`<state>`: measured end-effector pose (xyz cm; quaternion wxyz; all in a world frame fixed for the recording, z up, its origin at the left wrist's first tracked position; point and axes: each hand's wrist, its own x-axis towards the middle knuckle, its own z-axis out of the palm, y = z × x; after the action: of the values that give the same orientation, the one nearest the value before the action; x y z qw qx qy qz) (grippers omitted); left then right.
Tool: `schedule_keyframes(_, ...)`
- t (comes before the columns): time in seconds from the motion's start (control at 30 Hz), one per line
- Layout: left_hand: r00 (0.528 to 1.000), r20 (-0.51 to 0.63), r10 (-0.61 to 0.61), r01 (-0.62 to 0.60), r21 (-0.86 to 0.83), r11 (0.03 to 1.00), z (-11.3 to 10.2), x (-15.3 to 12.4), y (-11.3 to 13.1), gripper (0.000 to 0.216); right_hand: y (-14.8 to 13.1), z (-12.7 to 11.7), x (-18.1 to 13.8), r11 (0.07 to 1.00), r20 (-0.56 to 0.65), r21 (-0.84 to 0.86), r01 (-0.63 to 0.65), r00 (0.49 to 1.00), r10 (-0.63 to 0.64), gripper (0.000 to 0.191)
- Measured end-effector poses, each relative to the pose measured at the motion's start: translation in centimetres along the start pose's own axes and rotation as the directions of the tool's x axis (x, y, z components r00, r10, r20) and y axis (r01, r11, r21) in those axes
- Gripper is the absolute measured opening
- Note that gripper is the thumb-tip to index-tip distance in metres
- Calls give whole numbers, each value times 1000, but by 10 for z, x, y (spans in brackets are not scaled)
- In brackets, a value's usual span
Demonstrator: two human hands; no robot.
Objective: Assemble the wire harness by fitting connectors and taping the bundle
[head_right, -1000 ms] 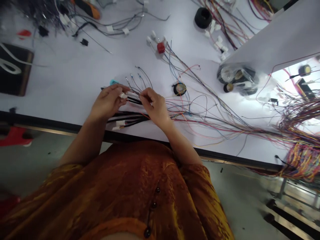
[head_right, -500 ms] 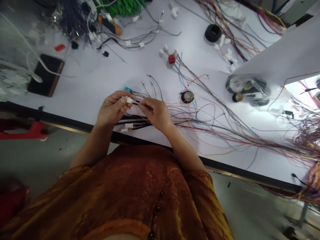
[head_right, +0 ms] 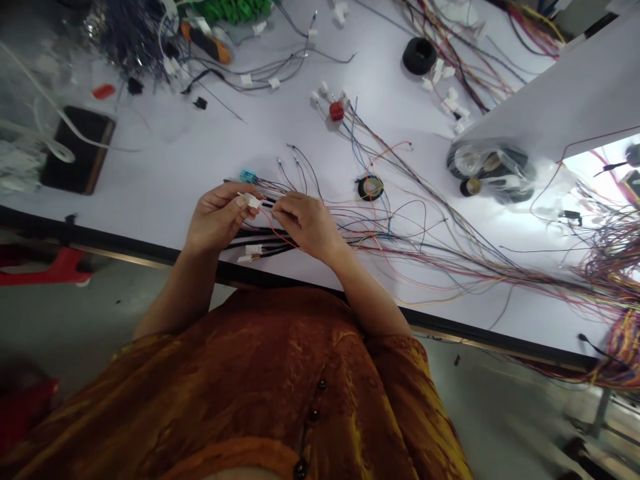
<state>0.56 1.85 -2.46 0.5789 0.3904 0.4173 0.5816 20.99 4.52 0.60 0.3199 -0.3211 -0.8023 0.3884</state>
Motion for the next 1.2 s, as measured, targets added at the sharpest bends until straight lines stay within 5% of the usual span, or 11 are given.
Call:
schedule_keyframes(0.6, 998, 19, 64, -66, 197, 978, 1, -5, -9, 27, 4, 19, -6, 999, -109, -26, -42, 993, 39, 26)
schedule_keyframes(0.8, 998, -18, 64, -61, 159, 985, 12, -9, -8, 17, 2, 30, -9, 992, -114, -37, -117, 987, 112, 34)
schedule_keyframes(0.93, 992, -108, -59, 50, -77, 996, 18, 4, -10, 9, 13, 13, -21, 991, -217, -30, -127, 969, 117, 29)
schedule_keyframes(1.0, 970, -210, -126, 71, -250, 966, 16, 16, -13, 5, 24, -14, -42, 977, -376, -63, -202, 912, 164, 25)
schedule_keyframes(1.1, 931, -282, -230, 108, -390, 915, 8, 31, -19, 16, 43, -66, -89, 892, -623, -80, -445, 721, 304, 24)
schedule_keyframes(1.2, 924, -272, -267, 143, -401, 905, 2, 35, -26, 13, 60, -107, -134, 758, -645, -38, -652, 595, 480, 23)
